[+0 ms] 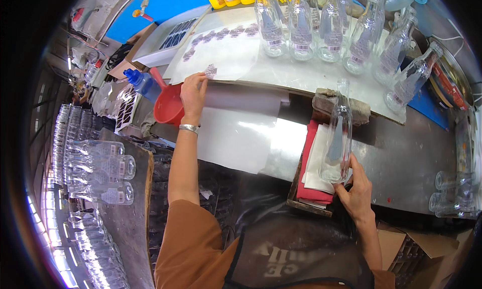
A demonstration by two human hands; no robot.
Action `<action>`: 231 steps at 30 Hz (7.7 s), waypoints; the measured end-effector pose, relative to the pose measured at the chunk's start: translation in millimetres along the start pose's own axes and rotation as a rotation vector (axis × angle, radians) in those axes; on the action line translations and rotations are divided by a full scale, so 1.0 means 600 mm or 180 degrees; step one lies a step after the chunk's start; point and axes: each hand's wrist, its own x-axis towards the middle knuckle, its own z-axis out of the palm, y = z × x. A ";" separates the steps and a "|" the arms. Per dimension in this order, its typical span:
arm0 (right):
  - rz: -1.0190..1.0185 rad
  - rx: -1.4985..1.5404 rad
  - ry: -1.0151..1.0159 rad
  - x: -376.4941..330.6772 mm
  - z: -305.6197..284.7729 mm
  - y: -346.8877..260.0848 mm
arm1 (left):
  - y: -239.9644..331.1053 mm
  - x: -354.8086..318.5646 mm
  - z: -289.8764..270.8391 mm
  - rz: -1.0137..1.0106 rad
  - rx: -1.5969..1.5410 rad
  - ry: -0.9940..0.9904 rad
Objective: The person applies labels to clear plastic bottles one at a time. They pick up a bottle, place a label on it, smooth it with a black tool, and set the bottle aside. The process repeats for multiple bottles.
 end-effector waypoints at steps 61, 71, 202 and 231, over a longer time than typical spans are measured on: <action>0.0828 0.1665 -0.0494 0.069 -0.027 0.026 | 0.514 -0.147 0.012 -0.0087 -0.3047 -0.1593; 0.0634 0.1382 -0.0275 0.065 -0.015 0.023 | 0.514 -0.154 0.022 -0.0093 -0.3051 -0.1700; 0.0178 -0.1047 0.1617 0.348 -0.362 0.288 | 0.591 -0.137 0.015 -0.0550 -0.2867 -0.2555; -0.0213 -0.2273 0.0490 0.003 -0.454 0.015 | 0.591 -0.155 -0.024 -0.0417 -0.3283 -0.2296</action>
